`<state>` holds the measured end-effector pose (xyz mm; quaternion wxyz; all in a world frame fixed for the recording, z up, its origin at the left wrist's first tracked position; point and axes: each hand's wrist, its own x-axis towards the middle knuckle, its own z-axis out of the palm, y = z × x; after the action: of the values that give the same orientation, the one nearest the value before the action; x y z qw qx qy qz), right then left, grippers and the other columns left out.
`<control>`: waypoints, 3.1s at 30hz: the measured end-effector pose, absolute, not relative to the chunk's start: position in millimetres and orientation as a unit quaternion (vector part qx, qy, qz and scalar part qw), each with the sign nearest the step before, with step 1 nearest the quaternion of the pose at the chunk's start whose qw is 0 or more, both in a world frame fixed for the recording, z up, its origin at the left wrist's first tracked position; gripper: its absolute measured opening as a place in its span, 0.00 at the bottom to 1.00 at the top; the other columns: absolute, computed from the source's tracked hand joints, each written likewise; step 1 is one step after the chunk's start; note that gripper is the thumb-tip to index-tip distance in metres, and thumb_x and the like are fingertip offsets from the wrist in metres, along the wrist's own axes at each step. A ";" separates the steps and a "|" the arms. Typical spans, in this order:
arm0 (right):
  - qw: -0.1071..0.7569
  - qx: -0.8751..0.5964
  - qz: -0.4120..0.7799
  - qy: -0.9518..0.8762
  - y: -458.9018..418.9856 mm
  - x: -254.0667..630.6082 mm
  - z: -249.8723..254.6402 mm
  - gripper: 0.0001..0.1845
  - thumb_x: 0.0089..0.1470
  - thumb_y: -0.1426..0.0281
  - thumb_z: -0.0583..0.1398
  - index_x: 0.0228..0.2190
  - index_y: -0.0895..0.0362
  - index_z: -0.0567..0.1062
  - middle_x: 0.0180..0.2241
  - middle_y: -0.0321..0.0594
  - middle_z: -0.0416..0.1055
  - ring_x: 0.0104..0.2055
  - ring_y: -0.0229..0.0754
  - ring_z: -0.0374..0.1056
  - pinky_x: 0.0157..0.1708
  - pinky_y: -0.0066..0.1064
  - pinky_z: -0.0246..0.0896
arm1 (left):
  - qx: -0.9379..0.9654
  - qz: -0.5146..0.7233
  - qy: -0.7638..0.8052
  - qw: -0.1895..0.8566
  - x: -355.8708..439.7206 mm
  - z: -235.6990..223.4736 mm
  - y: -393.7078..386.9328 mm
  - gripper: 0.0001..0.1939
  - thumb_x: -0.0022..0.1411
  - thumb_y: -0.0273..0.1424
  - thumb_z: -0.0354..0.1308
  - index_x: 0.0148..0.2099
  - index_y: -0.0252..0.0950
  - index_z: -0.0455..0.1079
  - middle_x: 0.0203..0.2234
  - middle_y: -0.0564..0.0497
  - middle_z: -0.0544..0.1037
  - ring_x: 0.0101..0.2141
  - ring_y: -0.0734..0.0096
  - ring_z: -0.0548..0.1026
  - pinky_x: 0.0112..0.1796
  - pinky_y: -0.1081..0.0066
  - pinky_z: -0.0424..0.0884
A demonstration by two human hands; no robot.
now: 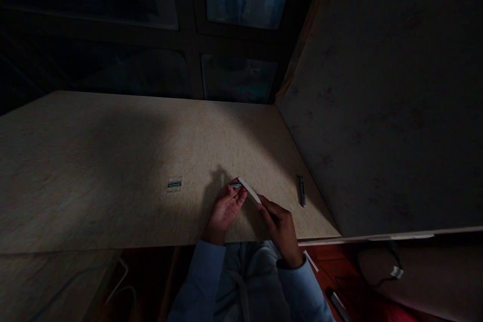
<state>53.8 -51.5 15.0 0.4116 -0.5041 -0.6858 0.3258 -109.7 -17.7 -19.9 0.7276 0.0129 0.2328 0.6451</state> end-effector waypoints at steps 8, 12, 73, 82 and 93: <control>0.389 -0.472 0.354 -0.708 -52.8 48.8 18.0 0.19 0.63 0.61 0.56 0.51 0.54 0.78 0.48 0.45 0.77 0.49 0.49 0.75 0.49 0.38 0.71 | 0.022 0.637 0.240 0.732 -109.1 -17.1 -18.2 0.08 0.63 0.21 0.56 0.37 0.30 0.77 0.38 0.44 0.81 0.42 0.68 0.79 0.51 0.69 0.72; 0.396 -0.497 0.327 -0.699 -51.8 50.7 13.3 0.19 0.63 0.61 0.56 0.50 0.55 0.78 0.48 0.46 0.76 0.48 0.50 0.75 0.48 0.39 0.71 | 0.014 0.643 0.239 0.727 -108.0 -20.2 -18.5 0.07 0.61 0.21 0.58 0.33 0.31 0.77 0.38 0.44 0.81 0.43 0.66 0.79 0.51 0.66 0.72; 0.405 -0.471 0.335 -0.708 -49.0 64.8 14.7 0.17 0.62 0.62 0.59 0.47 0.56 0.80 0.42 0.44 0.80 0.39 0.46 0.77 0.37 0.32 0.71 | -0.020 0.643 0.249 0.724 -109.9 -11.8 -18.3 0.08 0.65 0.24 0.56 0.34 0.32 0.76 0.37 0.45 0.80 0.40 0.69 0.78 0.43 0.70 0.73; 0.422 -0.494 0.310 -0.694 -49.0 63.3 10.5 0.17 0.62 0.62 0.59 0.47 0.57 0.80 0.44 0.46 0.79 0.42 0.47 0.76 0.39 0.32 0.71 | 0.006 0.644 0.240 0.726 -109.1 -17.2 -18.8 0.04 0.62 0.25 0.60 0.36 0.32 0.77 0.35 0.46 0.81 0.38 0.70 0.78 0.45 0.69 0.73; 0.410 -0.483 0.336 -0.697 -52.1 51.9 11.9 0.17 0.62 0.63 0.58 0.47 0.56 0.80 0.42 0.44 0.79 0.41 0.46 0.76 0.40 0.32 0.70 | 0.027 0.642 0.237 0.728 -109.1 -17.1 -19.5 0.04 0.60 0.22 0.61 0.32 0.32 0.77 0.38 0.44 0.81 0.42 0.66 0.79 0.46 0.69 0.73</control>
<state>51.9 -52.1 11.9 0.4101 -0.4831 -0.6969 0.3356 -109.1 -19.5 -17.1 0.7285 0.0266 0.2374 0.6421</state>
